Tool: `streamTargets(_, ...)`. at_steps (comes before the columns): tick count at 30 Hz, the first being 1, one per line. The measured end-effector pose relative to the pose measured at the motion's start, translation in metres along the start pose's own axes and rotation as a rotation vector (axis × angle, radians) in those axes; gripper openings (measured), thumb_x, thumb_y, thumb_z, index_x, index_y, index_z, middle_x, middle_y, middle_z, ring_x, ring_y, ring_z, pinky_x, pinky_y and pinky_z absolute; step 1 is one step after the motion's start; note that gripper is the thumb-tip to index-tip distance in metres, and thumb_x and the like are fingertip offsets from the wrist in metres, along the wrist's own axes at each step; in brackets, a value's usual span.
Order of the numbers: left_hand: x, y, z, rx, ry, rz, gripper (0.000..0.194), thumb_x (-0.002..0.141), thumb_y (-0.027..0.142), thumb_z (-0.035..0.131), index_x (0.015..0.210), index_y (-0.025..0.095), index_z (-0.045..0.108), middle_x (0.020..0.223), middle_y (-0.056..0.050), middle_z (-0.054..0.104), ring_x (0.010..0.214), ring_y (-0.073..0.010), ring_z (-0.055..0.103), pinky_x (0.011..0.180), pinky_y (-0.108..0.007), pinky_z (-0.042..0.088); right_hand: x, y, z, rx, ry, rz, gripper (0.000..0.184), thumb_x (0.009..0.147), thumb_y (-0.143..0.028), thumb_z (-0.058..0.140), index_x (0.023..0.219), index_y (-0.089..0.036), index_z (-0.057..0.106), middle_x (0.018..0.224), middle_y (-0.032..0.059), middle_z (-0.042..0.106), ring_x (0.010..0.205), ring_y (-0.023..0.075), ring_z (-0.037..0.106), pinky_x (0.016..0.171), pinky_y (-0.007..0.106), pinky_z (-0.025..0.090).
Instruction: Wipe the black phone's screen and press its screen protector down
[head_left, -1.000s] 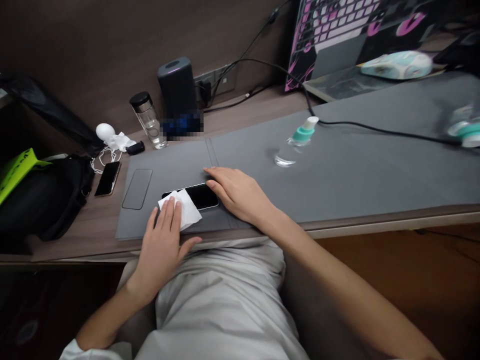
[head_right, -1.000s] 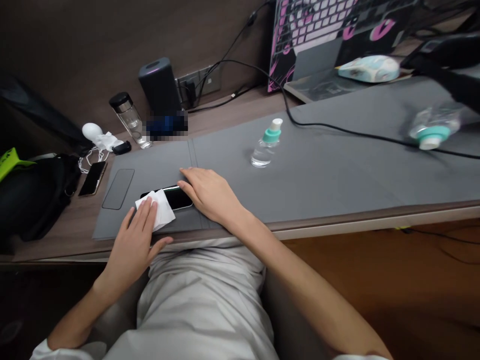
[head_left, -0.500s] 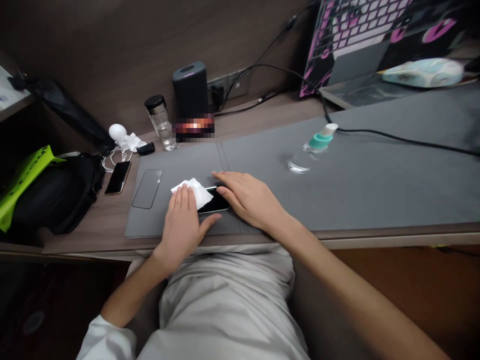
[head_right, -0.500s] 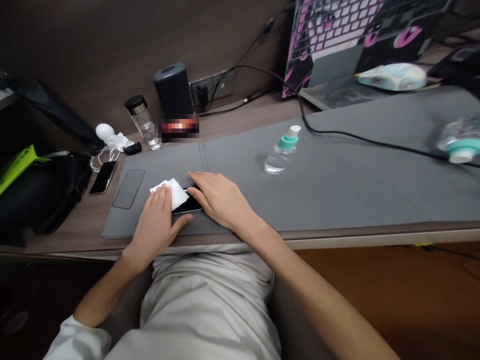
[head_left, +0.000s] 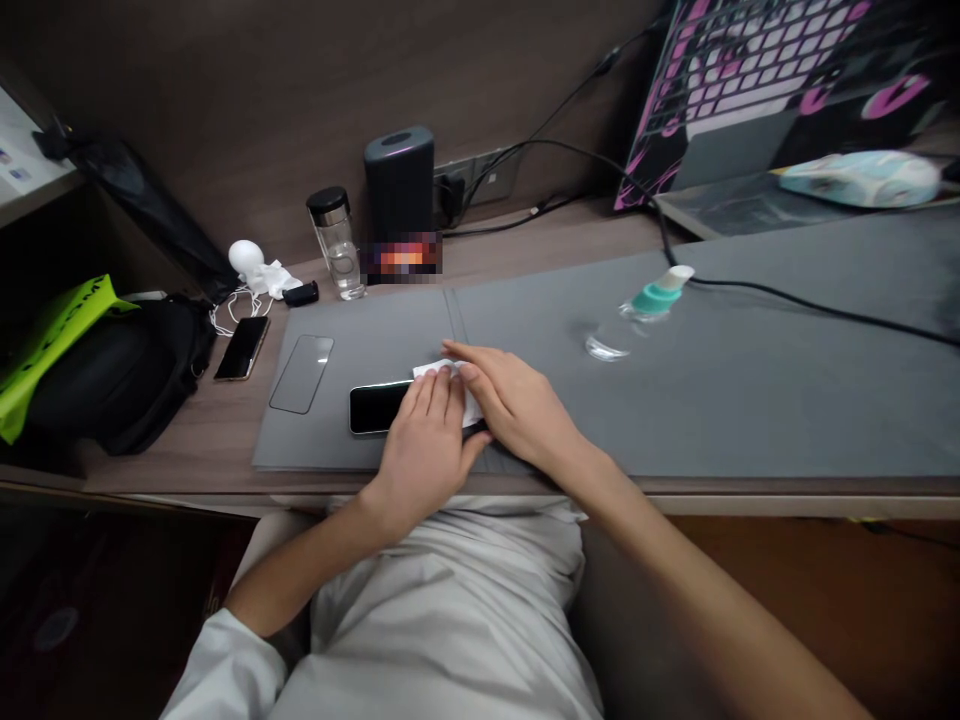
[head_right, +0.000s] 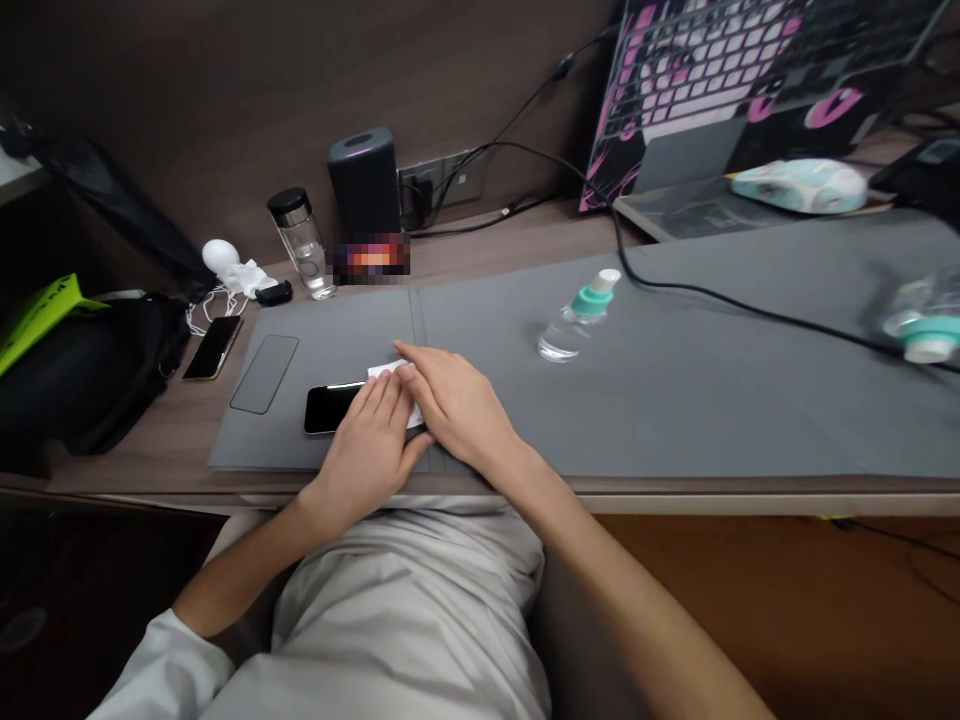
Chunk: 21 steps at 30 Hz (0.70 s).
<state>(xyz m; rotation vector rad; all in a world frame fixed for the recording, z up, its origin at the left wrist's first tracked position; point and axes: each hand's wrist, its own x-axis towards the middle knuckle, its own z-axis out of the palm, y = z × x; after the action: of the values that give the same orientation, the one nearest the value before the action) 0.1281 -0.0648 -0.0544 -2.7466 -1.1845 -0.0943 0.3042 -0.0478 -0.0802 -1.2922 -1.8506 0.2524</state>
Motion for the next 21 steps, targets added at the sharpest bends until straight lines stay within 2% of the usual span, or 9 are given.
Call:
streamTargets(3,0.000,-0.003,-0.002,0.000,-0.009,0.032,0.067,0.121,0.042,0.034,0.169,-0.004,0.044,0.177,-0.024,0.045,0.168,-0.0321,0.041,0.143,-0.046,0.027,0.000,-0.002,0.000,-0.018,-0.034,-0.009,0.064,0.119,-0.054,0.026,0.143,-0.018,0.073,0.141,0.0156,0.081,0.128,0.0297,0.078,0.111,0.050,0.061)
streamTargets(5,-0.002,-0.005,-0.003,-0.002,-0.002,0.044,0.065,0.122,0.041,0.032,0.169,-0.002,0.045,0.177,-0.022,0.046,0.168,-0.0312,0.042,0.143,-0.046,0.027,-0.001,-0.003,-0.001,-0.042,-0.034,-0.016,0.063,0.119,-0.054,0.027,0.139,-0.020,0.076,0.136,0.0140,0.083,0.122,0.0293,0.081,0.109,0.049,0.062)
streamTargets(11,-0.015,-0.004,-0.001,0.026,0.061,0.062,0.073,0.121,0.051,0.031,0.168,-0.003,0.045,0.176,-0.022,0.046,0.168,-0.0316,0.043,0.141,-0.047,0.031,-0.001,-0.003,-0.002,-0.101,0.031,-0.007,0.064,0.120,-0.052,0.026,0.134,-0.020,0.080,0.131,0.0127,0.085,0.114,0.0303,0.083,0.102,0.049,0.064)
streamTargets(17,-0.031,0.010,0.003,0.063,0.097,0.028,0.087,0.117,0.064,0.033,0.166,-0.006,0.046,0.176,-0.026,0.044,0.166,-0.0351,0.045,0.140,-0.048,0.034,0.000,-0.004,-0.001,-0.122,0.008,0.011,0.065,0.120,-0.053,0.024,0.138,-0.022,0.078,0.130,0.0111,0.086,0.112,0.0307,0.084,0.099,0.048,0.064)
streamTargets(21,-0.030,0.014,0.000,0.077,0.076,0.006,0.093,0.116,0.069,0.031,0.166,-0.007,0.047,0.176,-0.027,0.044,0.166,-0.0358,0.046,0.140,-0.047,0.033,0.001,-0.004,0.000,-0.130,-0.027,0.039,0.067,0.120,-0.053,0.023,0.139,-0.020,0.078,0.129,0.0118,0.086,0.110,0.0319,0.084,0.095,0.048,0.065)
